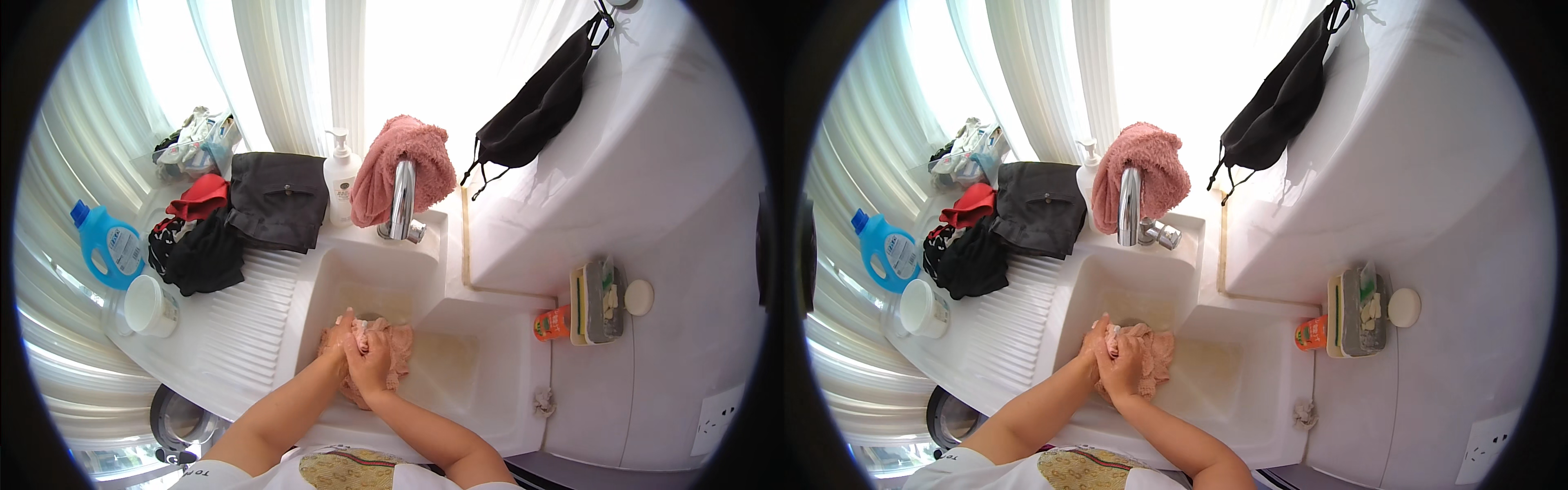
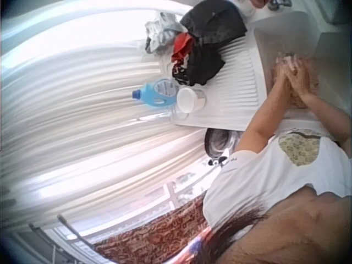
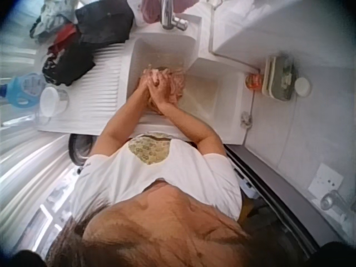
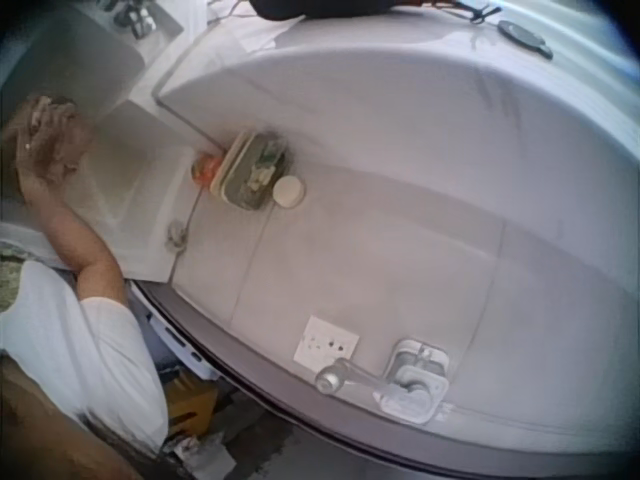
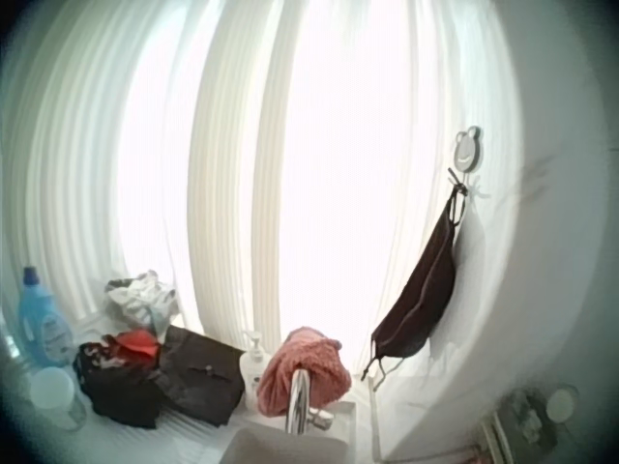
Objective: The person pours liquid from a white cup onto a pink towel in a sink and then scrubs and wrings the towel by hand.
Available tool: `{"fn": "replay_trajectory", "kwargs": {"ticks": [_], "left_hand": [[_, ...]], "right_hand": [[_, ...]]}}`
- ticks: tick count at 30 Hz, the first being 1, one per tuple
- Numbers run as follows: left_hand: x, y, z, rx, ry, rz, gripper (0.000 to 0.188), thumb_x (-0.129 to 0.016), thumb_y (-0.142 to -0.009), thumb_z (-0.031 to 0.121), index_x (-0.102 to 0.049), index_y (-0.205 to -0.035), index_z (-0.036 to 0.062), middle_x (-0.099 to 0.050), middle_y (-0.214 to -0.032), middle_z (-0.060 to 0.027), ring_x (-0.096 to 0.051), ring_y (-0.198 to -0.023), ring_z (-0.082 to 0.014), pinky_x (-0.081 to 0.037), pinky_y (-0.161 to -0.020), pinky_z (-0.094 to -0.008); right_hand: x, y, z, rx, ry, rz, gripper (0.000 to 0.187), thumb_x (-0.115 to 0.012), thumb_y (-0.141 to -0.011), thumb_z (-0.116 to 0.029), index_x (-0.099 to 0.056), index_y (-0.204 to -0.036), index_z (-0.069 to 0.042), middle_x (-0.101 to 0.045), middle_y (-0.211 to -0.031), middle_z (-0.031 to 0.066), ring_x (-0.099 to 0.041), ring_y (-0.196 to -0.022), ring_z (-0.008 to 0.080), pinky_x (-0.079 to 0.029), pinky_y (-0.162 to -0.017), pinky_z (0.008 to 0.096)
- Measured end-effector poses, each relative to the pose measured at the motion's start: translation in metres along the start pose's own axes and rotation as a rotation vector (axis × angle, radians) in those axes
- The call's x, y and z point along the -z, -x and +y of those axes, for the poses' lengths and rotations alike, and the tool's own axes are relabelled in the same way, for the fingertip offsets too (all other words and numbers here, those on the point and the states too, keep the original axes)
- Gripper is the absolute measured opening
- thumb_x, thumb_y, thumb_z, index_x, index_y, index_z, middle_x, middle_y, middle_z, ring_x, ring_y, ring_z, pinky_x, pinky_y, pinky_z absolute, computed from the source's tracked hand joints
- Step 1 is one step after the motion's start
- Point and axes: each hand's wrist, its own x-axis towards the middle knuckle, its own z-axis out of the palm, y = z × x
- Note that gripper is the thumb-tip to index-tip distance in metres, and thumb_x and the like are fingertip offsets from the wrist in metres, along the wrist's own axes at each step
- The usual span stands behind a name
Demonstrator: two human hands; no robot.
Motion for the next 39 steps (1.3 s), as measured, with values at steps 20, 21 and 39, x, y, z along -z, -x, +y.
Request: {"fn": "replay_trajectory", "kwargs": {"ticks": [20, 21, 39], "left_hand": [[0.004, -0.115, -0.026, -0.470, -1.423, 0.388, 0.061, -0.060, -0.089, 0.024, -0.035, -0.144, 0.0131, -0.038, -0.141, -0.0180, -0.034, -0.129, -0.0416, -0.036, -0.105, -0.0462], [0.006, -0.126, -0.022, -0.414, -1.419, 0.373, 0.062, -0.060, -0.089, 0.026, -0.035, -0.144, 0.0122, -0.038, -0.142, -0.0174, -0.035, -0.129, -0.0397, -0.037, -0.105, -0.0461], [-0.013, -0.012, -0.001, -0.372, -0.066, -0.045, 0.039, -0.049, -0.099, 0.043, -0.057, -0.103, 0.0052, -0.060, -0.094, -0.0074, -0.059, -0.083, -0.0163, -0.050, -0.073, -0.0295]], "right_hand": [[-0.042, -0.085, 0.142, -0.063, 0.776, -0.372, 0.053, -0.072, -0.077, -0.030, -0.055, -0.127, -0.024, -0.046, -0.131, 0.0175, -0.041, -0.122, 0.0366, -0.039, -0.095, 0.0533], [-0.040, -0.094, 0.134, -0.076, 0.765, -0.422, 0.051, -0.071, -0.078, -0.027, -0.055, -0.126, -0.024, -0.049, -0.128, 0.0169, -0.044, -0.120, 0.0349, -0.041, -0.094, 0.0508], [0.010, -0.015, 0.026, -0.146, -0.371, -0.135, 0.019, -0.061, -0.088, -0.021, -0.064, -0.092, -0.003, -0.062, -0.109, 0.0139, -0.059, -0.099, 0.0276, -0.044, -0.095, 0.0395]]}}
